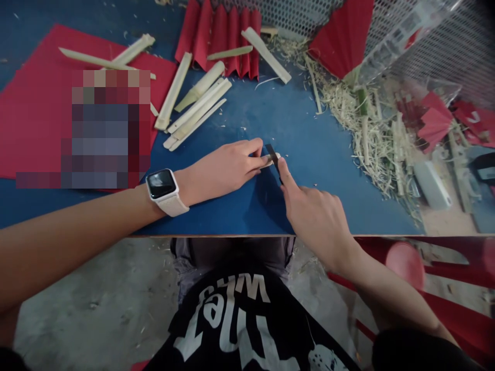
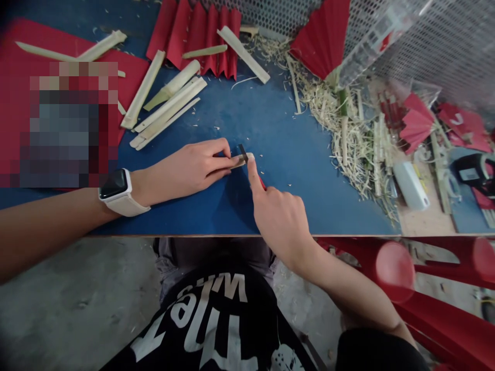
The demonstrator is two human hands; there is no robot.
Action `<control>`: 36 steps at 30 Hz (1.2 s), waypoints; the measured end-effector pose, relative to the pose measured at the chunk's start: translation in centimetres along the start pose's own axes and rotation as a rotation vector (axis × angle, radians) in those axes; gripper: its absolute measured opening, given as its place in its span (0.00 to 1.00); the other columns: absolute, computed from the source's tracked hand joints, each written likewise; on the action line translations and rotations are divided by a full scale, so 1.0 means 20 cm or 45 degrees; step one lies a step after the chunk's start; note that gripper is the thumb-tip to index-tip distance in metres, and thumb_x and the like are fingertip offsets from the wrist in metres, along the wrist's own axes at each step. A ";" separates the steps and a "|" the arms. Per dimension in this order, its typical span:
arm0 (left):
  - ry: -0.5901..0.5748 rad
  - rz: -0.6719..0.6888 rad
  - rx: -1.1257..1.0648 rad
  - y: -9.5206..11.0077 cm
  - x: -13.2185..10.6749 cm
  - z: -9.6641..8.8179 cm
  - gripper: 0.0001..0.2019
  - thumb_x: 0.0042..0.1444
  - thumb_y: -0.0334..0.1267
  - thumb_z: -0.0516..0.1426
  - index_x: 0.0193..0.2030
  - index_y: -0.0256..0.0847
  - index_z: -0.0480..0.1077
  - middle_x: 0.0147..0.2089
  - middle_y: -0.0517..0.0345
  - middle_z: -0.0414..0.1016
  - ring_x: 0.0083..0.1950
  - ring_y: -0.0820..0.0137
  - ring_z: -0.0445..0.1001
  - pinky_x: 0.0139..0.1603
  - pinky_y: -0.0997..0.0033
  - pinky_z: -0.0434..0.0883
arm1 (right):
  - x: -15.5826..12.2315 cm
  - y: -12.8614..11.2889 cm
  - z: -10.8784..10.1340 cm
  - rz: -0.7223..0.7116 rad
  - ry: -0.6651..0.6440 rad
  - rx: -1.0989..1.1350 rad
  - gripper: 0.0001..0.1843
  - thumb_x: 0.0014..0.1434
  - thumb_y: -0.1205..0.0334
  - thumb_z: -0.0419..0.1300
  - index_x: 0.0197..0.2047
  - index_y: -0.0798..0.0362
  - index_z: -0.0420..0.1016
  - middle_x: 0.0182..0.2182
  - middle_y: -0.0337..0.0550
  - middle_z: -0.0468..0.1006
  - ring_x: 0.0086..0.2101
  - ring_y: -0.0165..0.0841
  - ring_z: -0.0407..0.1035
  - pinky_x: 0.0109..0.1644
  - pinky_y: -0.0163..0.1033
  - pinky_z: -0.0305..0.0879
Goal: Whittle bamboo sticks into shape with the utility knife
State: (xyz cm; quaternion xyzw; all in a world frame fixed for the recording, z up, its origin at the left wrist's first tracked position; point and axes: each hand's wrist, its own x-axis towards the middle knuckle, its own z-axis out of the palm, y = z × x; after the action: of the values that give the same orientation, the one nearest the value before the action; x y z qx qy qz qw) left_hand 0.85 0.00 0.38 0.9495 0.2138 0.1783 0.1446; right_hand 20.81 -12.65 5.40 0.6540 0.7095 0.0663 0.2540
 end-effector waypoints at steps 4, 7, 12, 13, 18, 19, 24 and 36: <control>0.038 -0.058 -0.060 0.00 -0.01 0.00 0.19 0.81 0.40 0.50 0.58 0.39 0.83 0.54 0.45 0.76 0.45 0.63 0.77 0.50 0.61 0.75 | -0.04 0.01 0.02 0.003 -0.013 0.038 0.47 0.76 0.70 0.52 0.91 0.50 0.39 0.29 0.41 0.82 0.25 0.34 0.75 0.26 0.38 0.47; 0.036 -0.078 -0.064 0.00 -0.01 0.00 0.19 0.81 0.40 0.50 0.57 0.40 0.83 0.52 0.46 0.76 0.42 0.66 0.75 0.46 0.62 0.74 | -0.13 0.02 0.05 0.010 -0.045 0.032 0.48 0.74 0.71 0.54 0.91 0.50 0.40 0.28 0.38 0.80 0.24 0.33 0.74 0.26 0.38 0.45; -0.001 -0.009 -0.089 -0.01 0.01 0.00 0.18 0.81 0.38 0.50 0.53 0.38 0.82 0.51 0.47 0.78 0.41 0.67 0.75 0.42 0.65 0.71 | -0.17 0.03 0.05 0.012 -0.076 0.045 0.50 0.72 0.73 0.55 0.91 0.50 0.40 0.26 0.36 0.79 0.23 0.32 0.73 0.26 0.38 0.44; -0.001 0.016 -0.086 -0.01 0.01 0.00 0.17 0.80 0.37 0.50 0.54 0.38 0.81 0.51 0.47 0.78 0.41 0.67 0.75 0.43 0.65 0.71 | -0.16 0.03 0.04 0.005 -0.082 0.036 0.49 0.73 0.73 0.54 0.91 0.50 0.40 0.26 0.36 0.79 0.23 0.33 0.73 0.26 0.38 0.44; 0.011 0.067 -0.064 -0.03 0.01 0.00 0.15 0.79 0.36 0.51 0.59 0.39 0.79 0.51 0.47 0.78 0.43 0.66 0.76 0.44 0.65 0.72 | -0.04 0.03 -0.05 0.001 -0.131 -0.001 0.43 0.80 0.66 0.49 0.91 0.51 0.37 0.27 0.42 0.80 0.25 0.36 0.74 0.27 0.38 0.48; 0.009 0.059 -0.069 -0.03 0.01 0.00 0.15 0.80 0.37 0.51 0.58 0.39 0.79 0.51 0.48 0.78 0.42 0.66 0.76 0.44 0.65 0.72 | -0.02 0.03 -0.06 -0.001 -0.124 0.007 0.41 0.82 0.64 0.46 0.91 0.51 0.37 0.27 0.43 0.81 0.25 0.36 0.75 0.28 0.38 0.49; 0.031 0.006 -0.053 -0.03 0.00 0.01 0.20 0.82 0.42 0.48 0.56 0.39 0.82 0.51 0.47 0.77 0.43 0.65 0.76 0.46 0.64 0.73 | 0.05 0.02 -0.06 -0.010 -0.091 0.023 0.39 0.82 0.64 0.43 0.91 0.53 0.37 0.29 0.47 0.83 0.27 0.39 0.78 0.29 0.38 0.53; 0.018 -0.016 -0.136 0.01 0.01 -0.01 0.24 0.83 0.45 0.46 0.51 0.38 0.83 0.51 0.45 0.78 0.43 0.65 0.76 0.47 0.63 0.74 | -0.26 0.00 0.07 -0.016 -0.057 -0.004 0.50 0.71 0.73 0.57 0.90 0.51 0.42 0.26 0.37 0.80 0.21 0.30 0.71 0.25 0.37 0.43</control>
State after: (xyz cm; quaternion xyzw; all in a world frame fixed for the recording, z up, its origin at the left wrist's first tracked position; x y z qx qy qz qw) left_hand 1.03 0.09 0.73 0.9378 0.2111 0.1950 0.1946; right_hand 21.63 -17.95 5.58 0.6505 0.7075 0.0512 0.2713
